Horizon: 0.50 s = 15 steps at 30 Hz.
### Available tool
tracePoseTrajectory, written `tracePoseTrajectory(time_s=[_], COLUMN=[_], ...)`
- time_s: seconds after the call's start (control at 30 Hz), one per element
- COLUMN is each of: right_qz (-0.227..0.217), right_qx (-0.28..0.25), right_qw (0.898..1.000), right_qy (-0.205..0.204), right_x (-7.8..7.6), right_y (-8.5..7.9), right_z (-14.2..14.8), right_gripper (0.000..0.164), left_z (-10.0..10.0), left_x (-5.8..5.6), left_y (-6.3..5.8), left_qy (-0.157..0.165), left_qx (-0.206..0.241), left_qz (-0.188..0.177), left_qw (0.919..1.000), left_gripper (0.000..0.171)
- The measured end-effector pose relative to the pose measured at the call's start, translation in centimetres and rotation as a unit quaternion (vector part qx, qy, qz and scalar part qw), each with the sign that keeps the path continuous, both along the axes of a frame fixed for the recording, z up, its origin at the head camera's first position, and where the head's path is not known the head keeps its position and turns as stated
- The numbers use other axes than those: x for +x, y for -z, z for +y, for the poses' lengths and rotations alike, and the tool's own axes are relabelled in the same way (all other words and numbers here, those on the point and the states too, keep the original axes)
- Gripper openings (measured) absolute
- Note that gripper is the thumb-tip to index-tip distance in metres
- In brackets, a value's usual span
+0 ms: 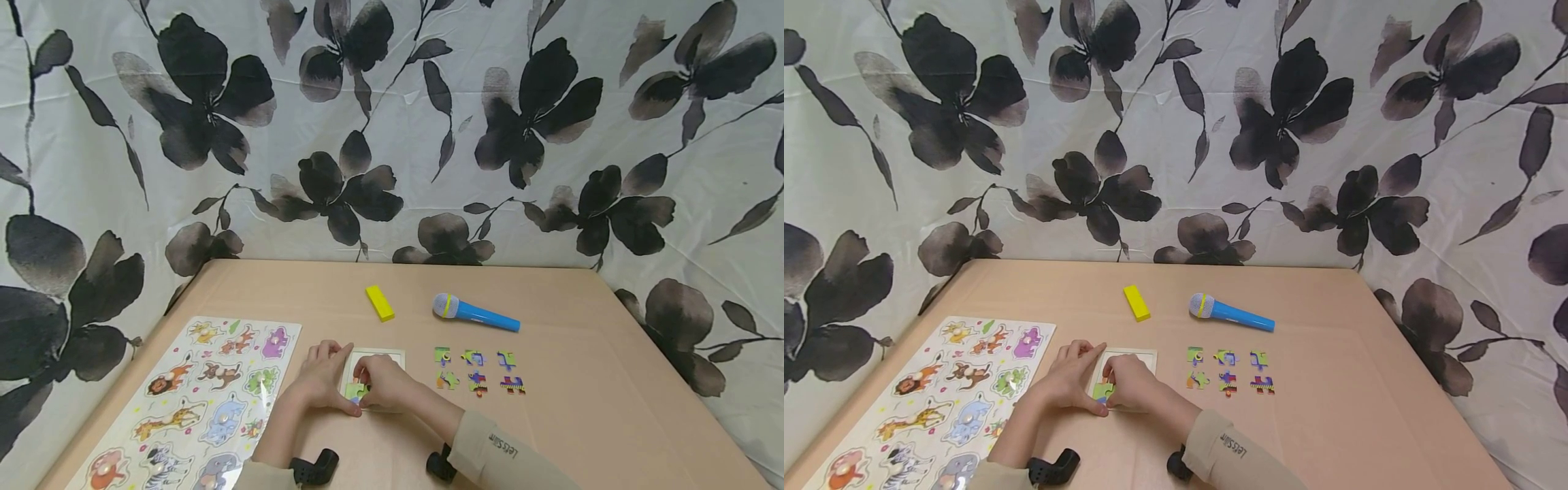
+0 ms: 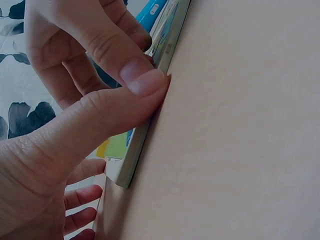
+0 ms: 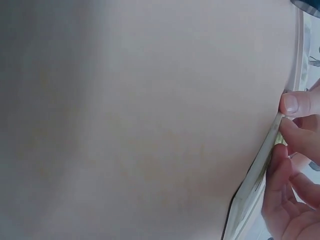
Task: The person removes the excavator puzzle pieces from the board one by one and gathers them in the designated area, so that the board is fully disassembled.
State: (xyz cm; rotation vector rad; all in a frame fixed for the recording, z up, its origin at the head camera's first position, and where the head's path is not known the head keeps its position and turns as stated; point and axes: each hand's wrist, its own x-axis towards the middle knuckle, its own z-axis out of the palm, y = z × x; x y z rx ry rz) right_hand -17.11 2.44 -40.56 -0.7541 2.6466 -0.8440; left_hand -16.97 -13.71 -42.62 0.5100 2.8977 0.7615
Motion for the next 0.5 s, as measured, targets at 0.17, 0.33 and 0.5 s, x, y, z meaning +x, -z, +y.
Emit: tracePoseTrajectory(time_s=[0.17,0.33,0.5], right_qz=[0.004,0.000,-0.004], right_qx=[-0.011,-0.015,-0.024], right_qw=[1.000,1.000,1.000], right_qy=[0.008,0.012,0.011], right_x=[-0.02,-0.14,-0.20], right_y=[-0.02,0.21,0.24], right_z=[0.03,0.12,0.32], right_gripper=[0.035,0.036,0.038], left_z=[-0.01,-0.03,-0.09], left_x=[-0.02,-0.05,-0.09], left_y=[-0.01,0.12,0.22], left_qy=[0.001,0.005,0.005], left_qx=[0.000,-0.002,-0.004], left_qz=[-0.001,-0.001,0.001], left_qw=[1.0000,1.0000,1.0000], left_gripper=[0.112,0.113,0.113])
